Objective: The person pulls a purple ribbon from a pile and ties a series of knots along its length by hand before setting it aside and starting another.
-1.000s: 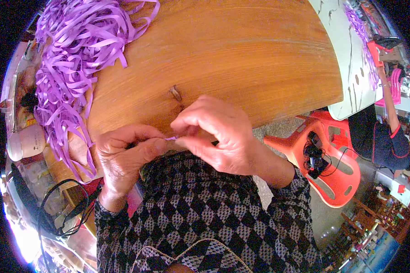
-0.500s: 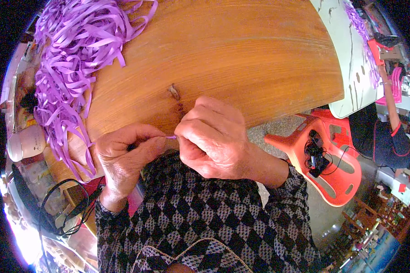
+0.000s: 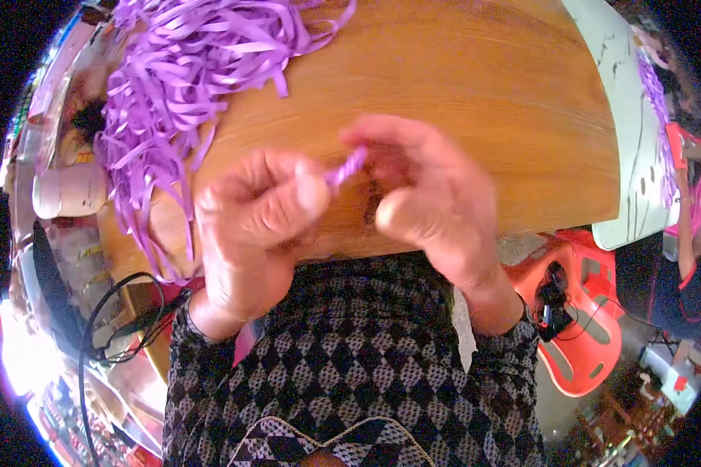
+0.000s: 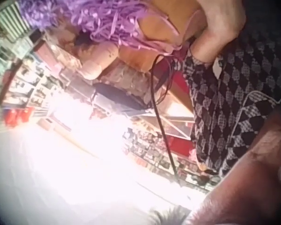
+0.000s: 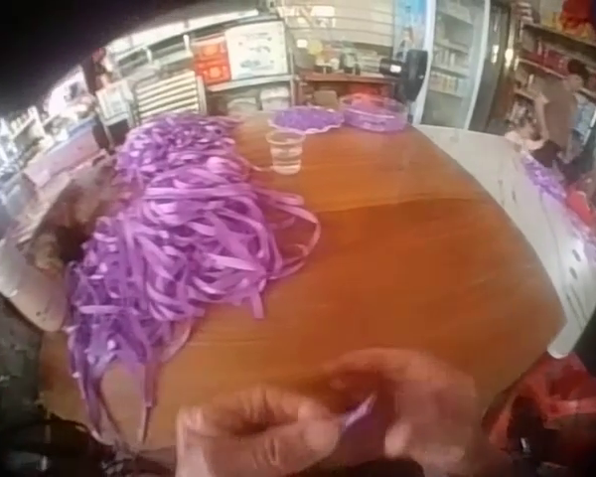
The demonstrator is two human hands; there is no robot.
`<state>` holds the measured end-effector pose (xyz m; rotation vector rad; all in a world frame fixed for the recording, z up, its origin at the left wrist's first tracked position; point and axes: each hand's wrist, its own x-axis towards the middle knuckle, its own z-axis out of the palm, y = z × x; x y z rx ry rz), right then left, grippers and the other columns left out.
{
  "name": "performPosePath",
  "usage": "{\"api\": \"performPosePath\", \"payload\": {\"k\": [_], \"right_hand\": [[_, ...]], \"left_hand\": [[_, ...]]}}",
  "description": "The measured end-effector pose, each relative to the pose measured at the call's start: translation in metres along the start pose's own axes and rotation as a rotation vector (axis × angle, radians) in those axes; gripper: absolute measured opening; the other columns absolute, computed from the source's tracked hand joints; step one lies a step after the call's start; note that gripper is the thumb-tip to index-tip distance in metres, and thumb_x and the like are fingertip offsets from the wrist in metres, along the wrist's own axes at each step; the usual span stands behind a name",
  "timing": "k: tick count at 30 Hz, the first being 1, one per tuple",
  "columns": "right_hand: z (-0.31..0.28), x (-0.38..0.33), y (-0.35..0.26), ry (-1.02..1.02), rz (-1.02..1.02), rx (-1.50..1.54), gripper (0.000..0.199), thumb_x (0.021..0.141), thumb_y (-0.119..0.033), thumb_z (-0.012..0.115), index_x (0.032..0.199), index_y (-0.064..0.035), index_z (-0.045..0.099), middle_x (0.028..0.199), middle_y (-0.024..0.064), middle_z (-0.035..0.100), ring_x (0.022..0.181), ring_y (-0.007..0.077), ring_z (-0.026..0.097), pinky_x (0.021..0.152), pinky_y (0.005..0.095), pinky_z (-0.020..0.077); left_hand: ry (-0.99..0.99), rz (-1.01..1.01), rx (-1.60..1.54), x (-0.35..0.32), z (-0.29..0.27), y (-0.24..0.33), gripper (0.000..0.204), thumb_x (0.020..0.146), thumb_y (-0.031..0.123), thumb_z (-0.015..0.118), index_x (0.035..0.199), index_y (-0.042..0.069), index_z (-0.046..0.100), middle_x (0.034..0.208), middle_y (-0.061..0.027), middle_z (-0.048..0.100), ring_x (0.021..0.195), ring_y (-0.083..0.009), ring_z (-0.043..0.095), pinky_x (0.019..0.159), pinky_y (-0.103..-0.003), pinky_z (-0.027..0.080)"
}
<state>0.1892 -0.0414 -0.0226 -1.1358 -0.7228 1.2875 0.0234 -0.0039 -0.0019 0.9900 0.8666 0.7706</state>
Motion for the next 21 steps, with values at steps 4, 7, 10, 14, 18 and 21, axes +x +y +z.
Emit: {"api": "performPosePath", "payload": {"k": [4,7,10,14,18,21], "right_hand": [[0.021,0.009,0.018,-0.817,0.109,0.118,0.052,0.068,-0.006,0.075,0.112,0.0035,0.051,0.096,0.0089,0.061,0.095,0.0148,0.057,0.084,0.0278,0.0432],[0.014,0.003,-0.004,-0.706,0.241,0.029,0.045,0.069,-0.008,0.075,0.108,0.0033,0.054,0.084,0.0066,0.062,0.079,0.0124,0.058,0.070,0.0248,0.0451],[-0.009,0.003,-0.030,-0.392,0.091,-0.328,0.026,0.073,-0.001,0.066,0.098,0.0028,0.061,0.071,0.0034,0.061,0.061,0.0090,0.056,0.056,0.0200,0.0427],[-0.068,0.002,-0.045,-0.113,0.016,-0.454,0.012,0.078,-0.002,0.062,0.090,0.0023,0.064,0.070,0.0032,0.061,0.060,0.0073,0.054,0.053,0.0186,0.0391],[-0.111,0.003,-0.042,0.035,-0.106,-0.552,0.008,0.080,-0.004,0.061,0.083,0.0027,0.064,0.071,0.0038,0.061,0.060,0.0072,0.053,0.053,0.0189,0.0390],[-0.098,0.002,-0.038,-0.019,-0.144,-0.638,0.007,0.080,-0.003,0.062,0.082,0.0029,0.064,0.072,0.0040,0.061,0.061,0.0075,0.054,0.056,0.0195,0.0410]], "left_hand": [[-0.219,0.265,-0.288,0.020,-0.016,0.032,0.014,0.086,0.011,0.054,0.090,-0.002,0.057,0.068,-0.0013,0.047,0.058,-0.0095,0.042,0.055,-0.023,0.036],[-0.417,0.447,-0.521,0.036,-0.036,0.063,0.017,0.090,0.013,0.049,0.094,-0.003,0.052,0.065,0.0004,0.037,0.056,-0.0072,0.033,0.053,-0.024,0.030],[-0.223,0.470,-0.497,0.024,-0.093,0.108,0.015,0.092,0.006,0.043,0.097,-0.005,0.052,0.059,0.0025,0.027,0.051,-0.0057,0.025,0.051,-0.024,0.024],[0.033,0.702,-0.376,0.033,-0.143,0.100,0.015,0.092,0.004,0.044,0.097,-0.006,0.054,0.056,0.0052,0.023,0.046,-0.0045,0.016,0.046,-0.023,0.020],[0.576,0.740,0.188,0.053,-0.145,0.075,0.029,0.086,0.012,0.058,0.108,-0.006,0.056,0.060,0.0026,0.046,0.048,-0.0046,0.036,0.050,-0.017,0.029],[0.971,0.937,1.493,0.065,-0.151,0.056,0.059,0.070,0.016,0.073,0.124,0.009,0.050,0.104,-0.0126,0.060,0.090,-0.0227,0.057,0.081,-0.029,0.043]]}}
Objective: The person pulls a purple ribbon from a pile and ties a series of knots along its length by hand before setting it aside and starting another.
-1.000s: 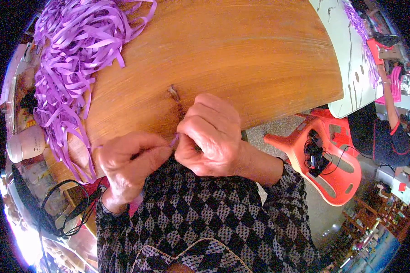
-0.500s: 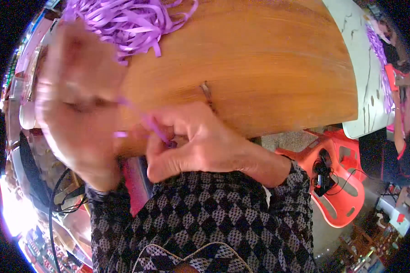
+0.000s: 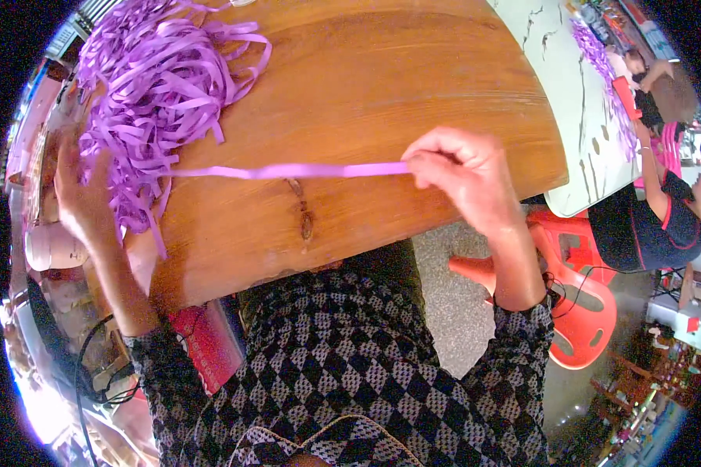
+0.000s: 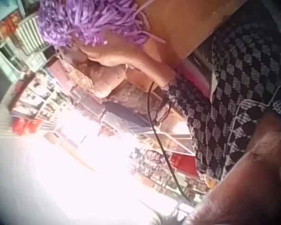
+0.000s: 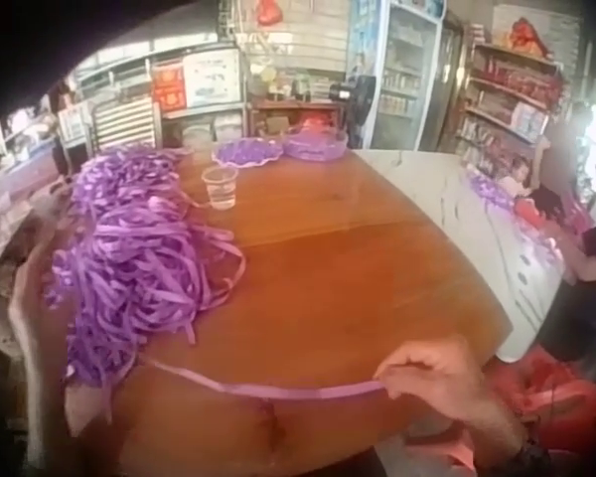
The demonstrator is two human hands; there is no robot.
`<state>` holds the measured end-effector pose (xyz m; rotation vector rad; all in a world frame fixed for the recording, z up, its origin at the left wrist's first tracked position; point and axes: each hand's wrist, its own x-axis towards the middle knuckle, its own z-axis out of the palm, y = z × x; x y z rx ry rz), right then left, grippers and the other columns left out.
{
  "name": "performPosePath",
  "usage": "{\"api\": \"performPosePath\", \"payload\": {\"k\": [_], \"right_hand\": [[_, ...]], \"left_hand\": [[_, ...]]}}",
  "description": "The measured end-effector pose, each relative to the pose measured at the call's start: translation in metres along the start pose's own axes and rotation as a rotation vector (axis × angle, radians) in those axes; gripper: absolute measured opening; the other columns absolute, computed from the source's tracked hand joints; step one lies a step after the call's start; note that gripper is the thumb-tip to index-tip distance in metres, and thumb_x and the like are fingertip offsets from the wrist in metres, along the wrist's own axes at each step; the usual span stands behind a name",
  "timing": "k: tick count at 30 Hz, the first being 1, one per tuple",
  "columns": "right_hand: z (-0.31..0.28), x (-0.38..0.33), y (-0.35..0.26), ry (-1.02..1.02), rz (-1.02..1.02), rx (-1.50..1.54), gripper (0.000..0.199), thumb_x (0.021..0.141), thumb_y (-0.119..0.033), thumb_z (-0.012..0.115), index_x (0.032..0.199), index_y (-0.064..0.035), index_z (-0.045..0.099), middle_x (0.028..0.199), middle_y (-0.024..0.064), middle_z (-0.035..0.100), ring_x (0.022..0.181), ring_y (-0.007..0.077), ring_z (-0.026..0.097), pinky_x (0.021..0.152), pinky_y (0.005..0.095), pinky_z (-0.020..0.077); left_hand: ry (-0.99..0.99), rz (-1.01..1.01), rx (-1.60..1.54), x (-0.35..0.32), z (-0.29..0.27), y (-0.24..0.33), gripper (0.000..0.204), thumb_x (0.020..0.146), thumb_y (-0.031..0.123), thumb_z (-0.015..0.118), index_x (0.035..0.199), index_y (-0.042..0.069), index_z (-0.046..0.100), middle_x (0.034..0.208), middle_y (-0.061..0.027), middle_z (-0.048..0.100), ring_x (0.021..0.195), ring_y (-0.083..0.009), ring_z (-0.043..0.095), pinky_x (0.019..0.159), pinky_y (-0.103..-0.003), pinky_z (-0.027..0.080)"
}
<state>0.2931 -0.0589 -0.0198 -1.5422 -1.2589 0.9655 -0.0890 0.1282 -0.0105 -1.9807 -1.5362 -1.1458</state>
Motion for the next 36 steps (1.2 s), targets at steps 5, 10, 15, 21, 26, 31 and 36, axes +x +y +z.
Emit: {"api": "performPosePath", "payload": {"k": [5,10,15,21,26,31,36], "right_hand": [[0.055,0.004,-0.033,-0.182,-0.155,-0.080,0.007,0.077,0.004,0.061,0.084,0.0042,0.062,0.074,0.0060,0.061,0.066,0.0107,0.056,0.059,0.0223,0.0439],[0.069,0.007,-0.049,-0.164,-0.495,-0.148,0.009,0.075,0.008,0.061,0.082,0.0026,0.061,0.074,0.0082,0.059,0.067,0.0168,0.056,0.060,0.0256,0.0440],[0.045,-0.005,-0.028,-0.215,-0.323,-0.174,0.013,0.072,0.000,0.070,0.083,0.0023,0.063,0.075,0.0066,0.057,0.066,0.0117,0.052,0.057,0.0225,0.0398],[0.051,-0.011,-0.017,-0.134,-0.225,-0.091,0.012,0.072,0.002,0.069,0.082,0.0022,0.063,0.075,0.0053,0.057,0.067,0.0106,0.051,0.058,0.0222,0.0396],[0.060,-0.016,-0.009,-0.073,-0.329,-0.176,0.012,0.073,0.002,0.068,0.083,0.0018,0.062,0.075,0.0068,0.058,0.067,0.0156,0.053,0.058,0.0255,0.0411],[0.092,-0.019,-0.016,-0.046,-0.814,-0.524,0.032,0.053,0.003,0.064,0.084,-0.0005,0.063,0.074,0.0075,0.056,0.056,0.0189,0.048,0.046,0.0297,0.0371],[0.088,-0.006,-0.026,0.133,-1.039,-0.597,0.030,0.052,0.002,0.064,0.082,0.0011,0.063,0.072,0.0091,0.055,0.053,0.0202,0.046,0.043,0.0275,0.0355]], "left_hand": [[-0.382,0.207,-0.770,-0.028,-0.043,0.147,0.067,0.065,0.006,0.072,0.126,0.000,0.044,0.124,-0.0168,0.049,0.116,-0.0316,0.044,0.100,-0.040,0.031],[-1.173,-0.751,-1.625,-0.060,-0.043,0.174,0.041,0.079,0.015,0.068,0.113,-0.003,0.053,0.087,-0.0048,0.058,0.081,-0.0088,0.055,0.069,-0.021,0.046],[-1.338,-0.802,-1.433,-0.070,-0.045,0.143,0.018,0.083,0.017,0.064,0.085,-0.001,0.064,0.062,0.0012,0.057,0.053,-0.0029,0.049,0.048,-0.016,0.037],[-1.093,-0.950,-1.936,-0.083,-0.034,0.129,0.020,0.087,0.020,0.059,0.084,0.000,0.060,0.062,-0.0072,0.058,0.043,-0.0051,0.042,0.042,-0.019,0.034],[-0.999,-1.137,-2.117,-0.078,-0.033,0.131,0.018,0.090,0.018,0.053,0.093,0.001,0.057,0.073,-0.0119,0.061,0.039,-0.0030,0.033,0.040,-0.018,0.031],[-1.127,-1.007,-1.705,-0.072,-0.039,0.142,0.030,0.086,0.006,0.055,0.116,0.000,0.053,0.099,-0.0119,0.064,0.053,-0.0015,0.045,0.049,-0.016,0.037],[-1.252,-0.796,-1.544,-0.083,-0.045,0.143,0.033,0.077,-0.004,0.059,0.110,0.001,0.055,0.101,-0.0028,0.060,0.084,-0.0044,0.052,0.072,-0.018,0.043]]}}
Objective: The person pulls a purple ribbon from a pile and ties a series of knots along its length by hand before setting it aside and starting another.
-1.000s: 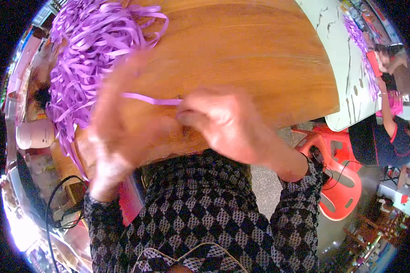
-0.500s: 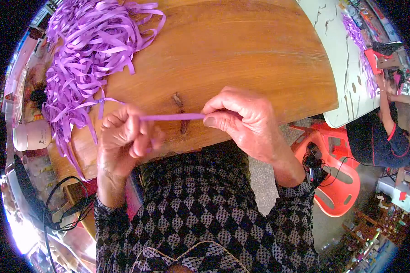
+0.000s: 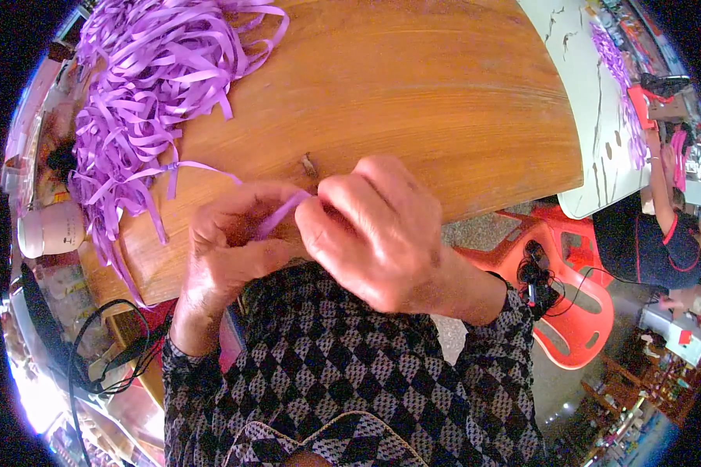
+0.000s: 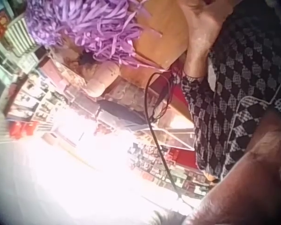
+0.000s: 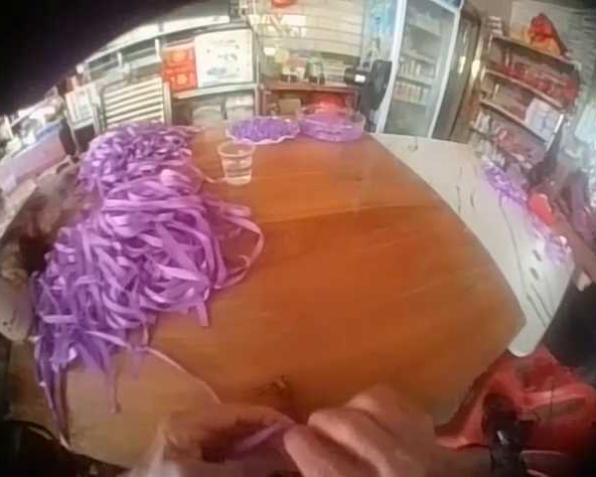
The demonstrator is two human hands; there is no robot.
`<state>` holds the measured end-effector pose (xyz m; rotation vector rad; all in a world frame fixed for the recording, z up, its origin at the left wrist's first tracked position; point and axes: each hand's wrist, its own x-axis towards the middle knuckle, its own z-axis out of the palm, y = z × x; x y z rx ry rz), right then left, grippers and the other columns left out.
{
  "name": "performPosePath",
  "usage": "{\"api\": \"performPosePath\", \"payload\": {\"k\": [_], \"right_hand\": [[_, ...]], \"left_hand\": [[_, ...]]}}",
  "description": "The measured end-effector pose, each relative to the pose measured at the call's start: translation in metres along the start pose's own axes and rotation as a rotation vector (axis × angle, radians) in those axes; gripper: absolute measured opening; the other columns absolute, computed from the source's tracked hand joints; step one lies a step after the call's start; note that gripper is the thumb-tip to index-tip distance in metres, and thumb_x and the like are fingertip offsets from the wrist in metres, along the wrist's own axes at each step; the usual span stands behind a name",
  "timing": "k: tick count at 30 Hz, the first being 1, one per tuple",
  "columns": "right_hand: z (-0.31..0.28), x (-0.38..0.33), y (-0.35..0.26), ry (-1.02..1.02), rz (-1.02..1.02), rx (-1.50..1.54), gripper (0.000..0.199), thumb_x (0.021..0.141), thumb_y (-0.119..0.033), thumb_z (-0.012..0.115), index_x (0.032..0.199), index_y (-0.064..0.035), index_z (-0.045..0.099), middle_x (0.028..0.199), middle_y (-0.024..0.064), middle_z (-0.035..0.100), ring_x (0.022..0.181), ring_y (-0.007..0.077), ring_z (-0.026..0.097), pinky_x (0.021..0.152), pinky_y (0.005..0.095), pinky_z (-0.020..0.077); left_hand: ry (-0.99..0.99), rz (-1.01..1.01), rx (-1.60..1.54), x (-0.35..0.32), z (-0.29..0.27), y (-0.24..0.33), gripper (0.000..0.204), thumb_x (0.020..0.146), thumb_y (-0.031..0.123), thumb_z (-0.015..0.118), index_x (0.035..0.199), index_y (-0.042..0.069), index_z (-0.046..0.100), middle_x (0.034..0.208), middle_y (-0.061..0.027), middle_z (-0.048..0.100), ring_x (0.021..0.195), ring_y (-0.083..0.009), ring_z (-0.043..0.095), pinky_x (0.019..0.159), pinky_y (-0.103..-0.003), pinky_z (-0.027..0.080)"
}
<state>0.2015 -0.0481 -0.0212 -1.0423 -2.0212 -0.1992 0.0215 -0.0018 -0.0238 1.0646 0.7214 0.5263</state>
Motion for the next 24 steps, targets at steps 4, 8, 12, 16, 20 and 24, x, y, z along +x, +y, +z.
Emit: {"api": "performPosePath", "payload": {"k": [4,8,12,16,20,24], "right_hand": [[0.005,-0.002,0.000,-0.029,0.112,0.129,0.023,0.059,0.002,0.069,0.082,0.0015,0.062,0.073,0.0094,0.057,0.056,0.0206,0.049,0.045,0.0278,0.0374],[0.016,-0.004,-0.003,0.031,0.286,0.292,0.018,0.067,-0.002,0.070,0.082,0.0017,0.060,0.073,0.0098,0.058,0.059,0.0205,0.052,0.051,0.0268,0.0405],[0.026,-0.014,-0.022,0.156,0.865,0.776,0.015,0.077,-0.004,0.067,0.085,0.0029,0.057,0.077,0.0067,0.060,0.068,0.0118,0.055,0.062,0.0226,0.0449],[0.025,-0.012,-0.028,0.173,0.993,0.904,0.013,0.081,-0.005,0.065,0.087,0.0035,0.057,0.081,0.0054,0.061,0.073,0.0078,0.055,0.067,0.0210,0.0461],[0.027,-0.009,-0.026,0.263,1.139,1.069,0.011,0.083,-0.006,0.062,0.088,0.0037,0.058,0.082,0.0061,0.062,0.072,0.0084,0.055,0.067,0.0206,0.0454],[0.029,-0.009,-0.029,0.322,1.144,1.238,0.013,0.086,-0.008,0.059,0.089,0.0043,0.059,0.080,0.0056,0.062,0.071,0.0086,0.055,0.066,0.0205,0.0447]], "left_hand": [[-0.059,0.011,0.072,0.001,0.005,-0.001,0.018,0.078,0.001,0.063,0.094,0.002,0.056,0.079,0.0052,0.051,0.073,-0.0018,0.047,0.062,-0.016,0.038],[-0.023,-0.025,0.053,0.000,0.008,0.000,0.010,0.079,0.000,0.062,0.088,0.002,0.056,0.075,0.0061,0.050,0.066,-0.0008,0.043,0.057,-0.016,0.033],[0.035,0.065,0.158,-0.004,0.006,-0.005,0.011,0.079,-0.004,0.057,0.089,0.001,0.058,0.071,0.0063,0.048,0.061,-0.0010,0.041,0.053,-0.017,0.032],[0.055,0.124,0.176,-0.006,0.009,-0.007,0.012,0.080,-0.004,0.054,0.090,0.001,0.058,0.070,0.0058,0.048,0.060,-0.0010,0.041,0.051,-0.017,0.034],[0.276,0.322,0.569,-0.008,0.021,-0.009,0.013,0.079,0.000,0.060,0.091,0.002,0.058,0.067,-0.0005,0.052,0.060,-0.0047,0.048,0.053,-0.020,0.041],[0.490,0.485,0.511,-0.003,0.022,-0.029,0.018,0.078,0.003,0.066,0.094,0.003,0.058,0.069,-0.0074,0.059,0.061,-0.0129,0.059,0.054,-0.025,0.047]]}}
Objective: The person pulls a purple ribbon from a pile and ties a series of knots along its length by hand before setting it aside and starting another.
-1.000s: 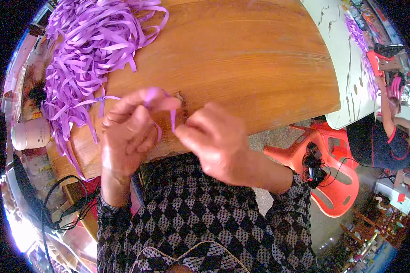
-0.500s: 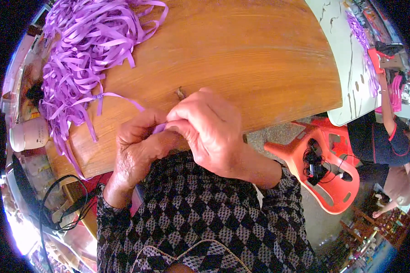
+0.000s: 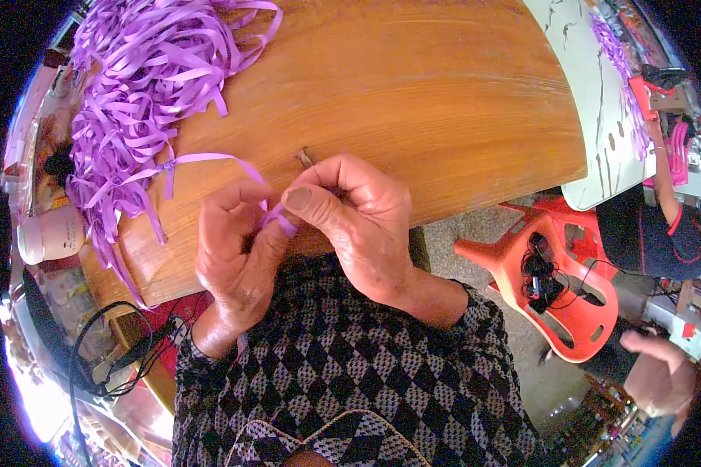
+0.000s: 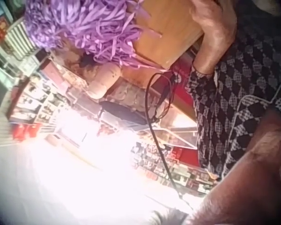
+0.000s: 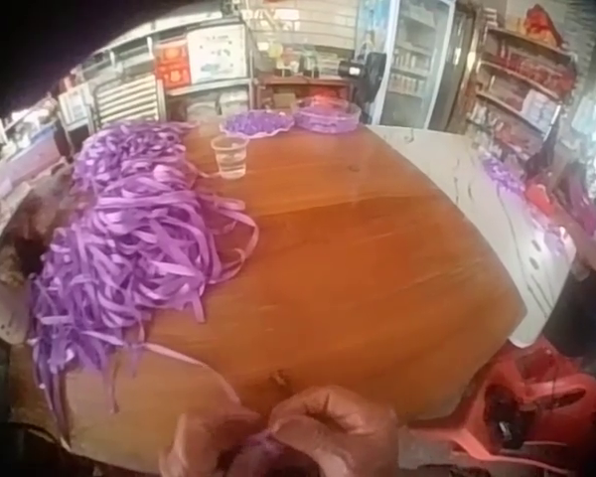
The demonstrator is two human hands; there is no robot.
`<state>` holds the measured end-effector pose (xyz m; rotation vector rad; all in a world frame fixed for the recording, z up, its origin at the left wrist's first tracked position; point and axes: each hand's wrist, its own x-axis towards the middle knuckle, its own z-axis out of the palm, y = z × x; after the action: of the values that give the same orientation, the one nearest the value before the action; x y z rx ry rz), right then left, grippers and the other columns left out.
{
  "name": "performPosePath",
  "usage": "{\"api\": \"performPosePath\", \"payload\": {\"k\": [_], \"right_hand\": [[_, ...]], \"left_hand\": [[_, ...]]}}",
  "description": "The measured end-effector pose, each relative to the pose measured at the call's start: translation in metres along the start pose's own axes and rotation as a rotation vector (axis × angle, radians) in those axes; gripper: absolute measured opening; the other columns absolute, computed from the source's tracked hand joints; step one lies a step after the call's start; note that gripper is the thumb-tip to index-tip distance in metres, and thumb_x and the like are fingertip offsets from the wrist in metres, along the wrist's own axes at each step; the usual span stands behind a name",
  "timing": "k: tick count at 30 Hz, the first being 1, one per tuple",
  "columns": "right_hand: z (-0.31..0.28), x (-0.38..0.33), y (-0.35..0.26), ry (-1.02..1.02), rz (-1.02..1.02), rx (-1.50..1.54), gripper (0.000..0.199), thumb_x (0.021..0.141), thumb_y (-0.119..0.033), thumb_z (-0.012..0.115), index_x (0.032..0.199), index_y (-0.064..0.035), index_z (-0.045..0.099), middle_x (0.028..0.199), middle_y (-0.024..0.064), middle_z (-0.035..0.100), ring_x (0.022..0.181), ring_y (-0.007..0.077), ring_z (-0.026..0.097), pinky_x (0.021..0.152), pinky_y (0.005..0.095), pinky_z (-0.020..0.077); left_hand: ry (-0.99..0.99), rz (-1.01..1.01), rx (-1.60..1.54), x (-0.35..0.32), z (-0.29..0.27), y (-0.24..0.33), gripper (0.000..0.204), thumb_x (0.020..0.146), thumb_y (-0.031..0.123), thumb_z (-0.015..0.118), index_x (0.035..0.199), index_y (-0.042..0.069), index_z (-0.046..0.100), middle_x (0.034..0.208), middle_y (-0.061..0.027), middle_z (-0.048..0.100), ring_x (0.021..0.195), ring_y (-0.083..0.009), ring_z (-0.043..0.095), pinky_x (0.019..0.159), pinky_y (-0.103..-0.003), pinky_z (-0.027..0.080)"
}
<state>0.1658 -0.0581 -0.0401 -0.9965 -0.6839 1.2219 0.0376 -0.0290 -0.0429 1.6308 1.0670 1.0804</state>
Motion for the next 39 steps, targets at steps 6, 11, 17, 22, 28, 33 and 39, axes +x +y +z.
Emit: {"api": "performPosePath", "payload": {"k": [6,11,17,22,28,33,39], "right_hand": [[-0.002,-0.005,0.000,-0.030,0.118,-0.105,0.012,0.085,-0.003,0.058,0.093,0.0062,0.058,0.086,0.0065,0.061,0.076,0.0093,0.056,0.068,0.0205,0.0454],[0.005,-0.006,-0.002,-0.099,0.071,-0.106,0.013,0.080,0.003,0.063,0.091,0.0071,0.057,0.089,0.0072,0.058,0.080,0.0104,0.056,0.069,0.0212,0.0459],[-0.011,-0.002,-0.008,-0.168,0.123,-0.222,0.015,0.077,0.006,0.064,0.090,0.0064,0.056,0.089,0.0080,0.056,0.082,0.0121,0.057,0.074,0.0240,0.0479],[-0.004,-0.002,-0.007,-0.225,-0.013,-0.237,0.012,0.078,0.009,0.061,0.088,0.0061,0.056,0.094,0.0096,0.054,0.079,0.0120,0.058,0.071,0.0238,0.0487],[-0.014,0.004,-0.001,-0.222,-0.287,-0.531,0.012,0.080,0.011,0.056,0.091,0.0071,0.057,0.095,0.0118,0.054,0.077,0.0139,0.058,0.067,0.0234,0.0474],[-0.019,0.001,-0.013,-0.178,-0.371,-0.558,0.018,0.078,0.006,0.060,0.096,0.0059,0.058,0.099,0.0135,0.056,0.087,0.0159,0.054,0.074,0.0256,0.0440],[-0.019,0.004,-0.011,-0.304,-0.618,-0.764,0.027,0.072,-0.004,0.072,0.095,0.0038,0.059,0.094,0.0145,0.059,0.082,0.0193,0.054,0.069,0.0289,0.0439]], "left_hand": [[-0.015,0.477,0.317,0.011,-0.011,-0.003,0.013,0.081,0.001,0.062,0.092,0.000,0.054,0.073,-0.0098,0.062,0.062,-0.0136,0.061,0.055,-0.026,0.048],[-0.110,-0.022,-0.074,0.008,-0.014,0.003,0.007,0.087,0.003,0.056,0.091,0.000,0.052,0.070,-0.0056,0.059,0.057,-0.0086,0.054,0.050,-0.022,0.042],[-0.355,-0.514,-0.358,0.017,-0.030,0.016,0.008,0.088,0.009,0.051,0.091,0.001,0.050,0.069,-0.0029,0.056,0.054,-0.0066,0.049,0.048,-0.018,0.039],[-0.262,-0.552,-0.383,0.018,-0.026,0.017,0.009,0.083,0.010,0.051,0.087,0.002,0.052,0.071,-0.0058,0.059,0.055,-0.0093,0.053,0.050,-0.019,0.042],[-0.468,-0.587,-0.632,0.022,-0.033,0.011,0.014,0.085,0.007,0.054,0.093,-0.004,0.057,0.080,-0.0073,0.062,0.073,-0.0108,0.059,0.065,-0.022,0.045],[-0.354,-0.759,-0.713,0.025,-0.033,0.012,0.018,0.085,0.010,0.054,0.097,-0.003,0.059,0.084,-0.0070,0.063,0.077,-0.0103,0.059,0.066,-0.021,0.043],[-0.256,-0.660,-0.548,0.024,-0.027,0.019,0.017,0.087,0.010,0.056,0.098,-0.002,0.059,0.078,-0.0062,0.063,0.063,-0.0061,0.053,0.058,-0.018,0.042]]}}
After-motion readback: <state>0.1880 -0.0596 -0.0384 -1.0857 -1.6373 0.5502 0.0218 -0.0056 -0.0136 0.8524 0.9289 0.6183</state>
